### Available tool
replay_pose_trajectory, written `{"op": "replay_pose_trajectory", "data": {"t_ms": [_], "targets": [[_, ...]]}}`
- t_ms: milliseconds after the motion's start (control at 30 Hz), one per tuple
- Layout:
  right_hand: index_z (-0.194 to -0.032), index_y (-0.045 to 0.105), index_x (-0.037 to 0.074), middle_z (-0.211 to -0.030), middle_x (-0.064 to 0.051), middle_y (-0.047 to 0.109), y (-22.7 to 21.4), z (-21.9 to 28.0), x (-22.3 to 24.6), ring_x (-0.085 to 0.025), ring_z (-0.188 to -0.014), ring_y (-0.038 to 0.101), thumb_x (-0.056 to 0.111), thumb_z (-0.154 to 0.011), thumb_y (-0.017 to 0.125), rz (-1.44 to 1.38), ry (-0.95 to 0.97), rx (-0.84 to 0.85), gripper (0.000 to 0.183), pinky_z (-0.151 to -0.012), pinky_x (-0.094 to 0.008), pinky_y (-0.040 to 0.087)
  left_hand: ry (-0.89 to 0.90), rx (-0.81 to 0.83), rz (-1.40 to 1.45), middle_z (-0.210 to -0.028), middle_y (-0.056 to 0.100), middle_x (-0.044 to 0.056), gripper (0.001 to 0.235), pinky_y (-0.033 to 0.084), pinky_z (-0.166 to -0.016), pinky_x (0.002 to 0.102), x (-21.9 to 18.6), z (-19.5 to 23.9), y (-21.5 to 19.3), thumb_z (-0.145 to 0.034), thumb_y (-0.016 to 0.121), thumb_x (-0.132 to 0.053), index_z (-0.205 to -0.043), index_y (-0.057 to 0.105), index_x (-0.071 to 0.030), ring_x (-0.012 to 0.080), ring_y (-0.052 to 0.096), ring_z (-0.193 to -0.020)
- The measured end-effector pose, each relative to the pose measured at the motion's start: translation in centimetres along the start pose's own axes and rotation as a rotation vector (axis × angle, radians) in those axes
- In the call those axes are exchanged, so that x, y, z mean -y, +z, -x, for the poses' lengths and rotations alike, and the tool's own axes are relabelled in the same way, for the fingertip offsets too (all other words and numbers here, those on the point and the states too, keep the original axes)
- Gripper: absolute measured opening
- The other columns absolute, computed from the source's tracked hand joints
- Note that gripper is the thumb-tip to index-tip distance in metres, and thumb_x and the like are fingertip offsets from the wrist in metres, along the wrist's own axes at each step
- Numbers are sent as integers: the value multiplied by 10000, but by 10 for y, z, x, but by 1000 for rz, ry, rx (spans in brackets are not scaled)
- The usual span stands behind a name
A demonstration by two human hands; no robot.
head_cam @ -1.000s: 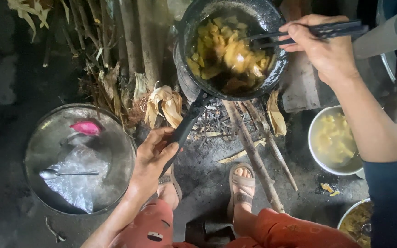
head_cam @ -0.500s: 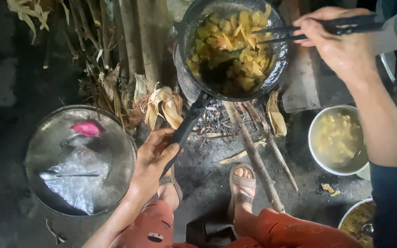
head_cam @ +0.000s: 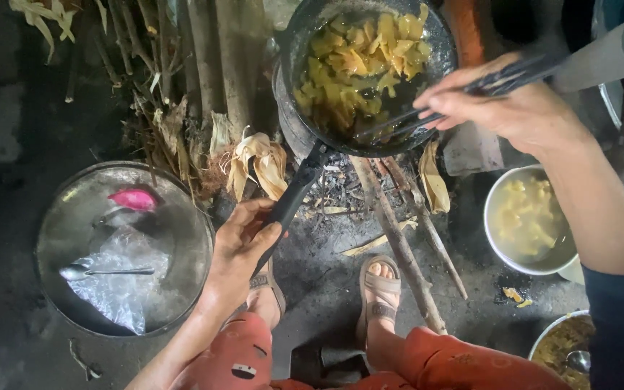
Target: The person stirs food in a pan over a wood fire using chopsticks. They also add wood to the fire to maintain the heat.
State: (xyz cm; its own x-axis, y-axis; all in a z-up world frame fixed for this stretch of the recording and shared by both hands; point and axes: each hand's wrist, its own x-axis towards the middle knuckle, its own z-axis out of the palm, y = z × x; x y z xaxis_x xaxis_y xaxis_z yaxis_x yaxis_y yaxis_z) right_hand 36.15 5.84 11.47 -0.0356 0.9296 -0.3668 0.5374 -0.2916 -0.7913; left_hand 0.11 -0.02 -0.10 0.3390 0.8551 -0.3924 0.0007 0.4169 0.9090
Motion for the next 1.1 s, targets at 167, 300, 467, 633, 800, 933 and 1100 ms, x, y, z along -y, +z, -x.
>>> {"op": "replay_pose_trajectory", "data": {"t_ms": [167,300,467,633,800,933,1100], "targets": [[-1226,648,-55,-1149,-239,688,-30,-24,-76,-289,-961,727,-10,-1075,622,-48,-105,-198,160,-877,-276,620,-4,-2,-41,-977,732,101,314,576,-856,300,-6,2,1,-896,680,-142,-1194,618,-69,181,728,-852],[-1276,598,-248,-1151,-410,656,-30,-9,-58,-431,-898,724,-123,-1174,555,215,-332,-265,167,-791,-385,625,-23,8,23,-996,709,85,305,568,-864,300,-2,2,1,-902,685,-135,-1190,610,-67,173,700,-862],[-1120,758,1,-1056,-201,773,2,-12,-72,-370,-828,764,108,-1117,583,590,-178,-318,205,-1142,-504,324,-30,4,-19,-1009,713,85,291,561,-863,299,-5,2,1,-908,673,-124,-1185,601,-73,187,716,-877],[-1098,677,-158,-1024,-329,740,25,-3,-9,-344,-779,793,-28,-1130,583,246,-358,-283,164,-551,-270,654,-28,-5,-27,-983,730,90,331,576,-838,299,0,0,0,-891,693,-162,-1198,608,-69,179,720,-870],[-1183,675,-103,-1048,-316,745,39,-18,-13,-324,-821,817,51,-1053,598,58,-299,-53,216,-594,-230,687,-19,0,-10,-1004,715,96,342,573,-843,304,-1,1,1,-888,694,-169,-1198,599,-62,192,724,-864],[-1194,678,-125,-1031,-296,743,16,-22,-27,-314,-812,780,34,-1129,561,192,-304,-236,207,-634,-269,668,-14,7,1,-971,702,87,323,560,-808,289,1,1,0,-894,693,-158,-1188,603,-60,175,704,-854],[-1215,673,-270,-1137,-415,715,-16,-35,-68,-405,-899,767,-174,-1266,588,359,-629,-406,138,-693,-315,661,10,8,27,-947,681,63,292,539,-804,272,-1,2,1,-906,695,-140,-1172,609,-57,157,673,-857]]}}
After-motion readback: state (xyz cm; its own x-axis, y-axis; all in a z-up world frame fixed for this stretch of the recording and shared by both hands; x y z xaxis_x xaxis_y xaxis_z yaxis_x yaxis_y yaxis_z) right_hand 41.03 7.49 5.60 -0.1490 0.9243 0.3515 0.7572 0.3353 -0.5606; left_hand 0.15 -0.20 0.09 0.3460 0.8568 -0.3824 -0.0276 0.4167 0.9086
